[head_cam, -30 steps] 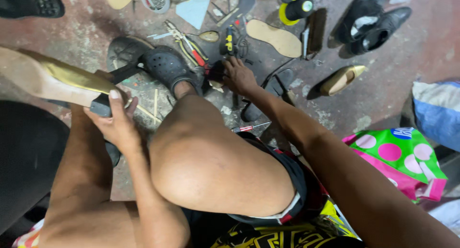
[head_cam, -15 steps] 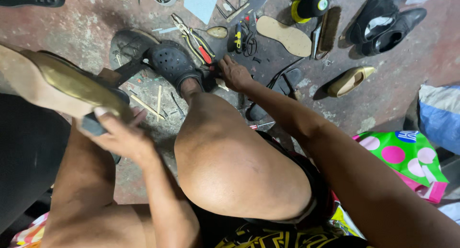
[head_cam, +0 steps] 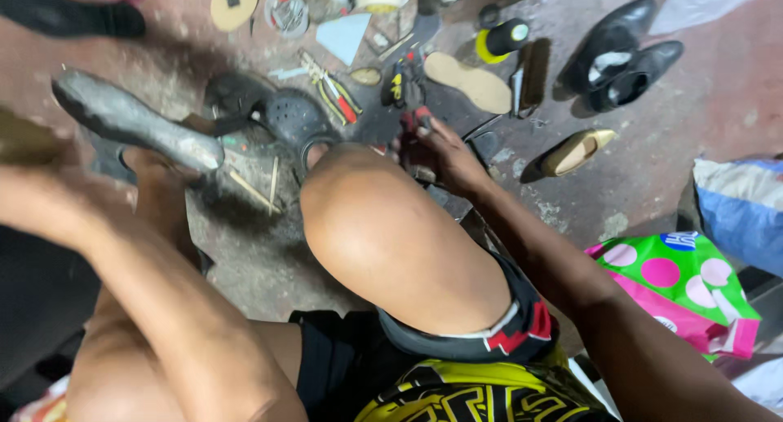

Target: The person is repairing a gold high-heeled shoe while sitting on the floor. They use a hammer to tap the heel, a plier to adjust the heel cap, and a screwdriver to pry at the sole. Finally, they apply a white substance to the heel using a small red tool.

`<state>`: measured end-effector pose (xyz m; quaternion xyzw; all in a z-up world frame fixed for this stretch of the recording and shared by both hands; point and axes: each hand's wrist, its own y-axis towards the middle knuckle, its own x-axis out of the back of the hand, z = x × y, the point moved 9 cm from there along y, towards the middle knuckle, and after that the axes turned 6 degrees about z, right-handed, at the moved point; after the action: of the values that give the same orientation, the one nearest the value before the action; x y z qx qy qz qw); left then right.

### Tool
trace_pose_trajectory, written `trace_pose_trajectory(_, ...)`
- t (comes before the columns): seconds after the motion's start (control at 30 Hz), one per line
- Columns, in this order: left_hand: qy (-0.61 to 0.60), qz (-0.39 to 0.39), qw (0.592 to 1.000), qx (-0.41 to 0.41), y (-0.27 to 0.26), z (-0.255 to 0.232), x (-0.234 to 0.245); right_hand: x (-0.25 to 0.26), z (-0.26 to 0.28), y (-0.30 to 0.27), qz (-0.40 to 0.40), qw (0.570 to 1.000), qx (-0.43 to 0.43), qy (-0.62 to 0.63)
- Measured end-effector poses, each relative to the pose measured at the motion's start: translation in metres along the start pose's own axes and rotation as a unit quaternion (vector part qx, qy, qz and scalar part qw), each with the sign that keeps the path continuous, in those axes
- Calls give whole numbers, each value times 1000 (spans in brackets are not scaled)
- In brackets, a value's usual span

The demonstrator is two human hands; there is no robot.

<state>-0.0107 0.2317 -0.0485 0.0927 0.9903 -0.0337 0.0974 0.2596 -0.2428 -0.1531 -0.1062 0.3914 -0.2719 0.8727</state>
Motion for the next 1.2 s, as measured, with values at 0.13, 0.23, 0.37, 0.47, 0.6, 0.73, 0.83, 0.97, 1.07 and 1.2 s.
trace_pose_trajectory(0.13,-60,94,994,7,-36,-27,-51,-29,65,-56,-22,999,28,25)
trace_pose_trajectory(0.23,-108,153,982,23,-112,-76,-104,-56,110,-101,46,993,97,47)
trace_pose_trajectory(0.37,-205,264,942,21,-211,-124,-160,-95,137,-158,130,973,180,68)
trace_pose_trajectory(0.47,-238,318,918,21,-260,-143,-173,-87,110,-177,-53,995,82,-24)
trace_pose_trajectory(0.6,-195,340,919,37,-308,-158,-169,-166,133,-227,-77,762,282,-577)
trace_pose_trajectory(0.73,92,326,933,-120,-341,-200,-160,-165,127,-240,-177,818,189,-513)
trace_pose_trajectory(0.83,134,310,924,-178,-356,-221,-156,-150,111,-230,-175,803,62,-566)
trace_pose_trajectory(0.97,155,300,909,-243,-369,-231,-149,-134,102,-231,-149,828,15,-541)
trace_pose_trajectory(1.07,144,306,907,-253,-360,-229,-152,-150,116,-232,-108,816,44,-567)
trace_pose_trajectory(1.2,143,335,898,-246,-367,-227,-145,-183,104,-245,80,936,59,-338)
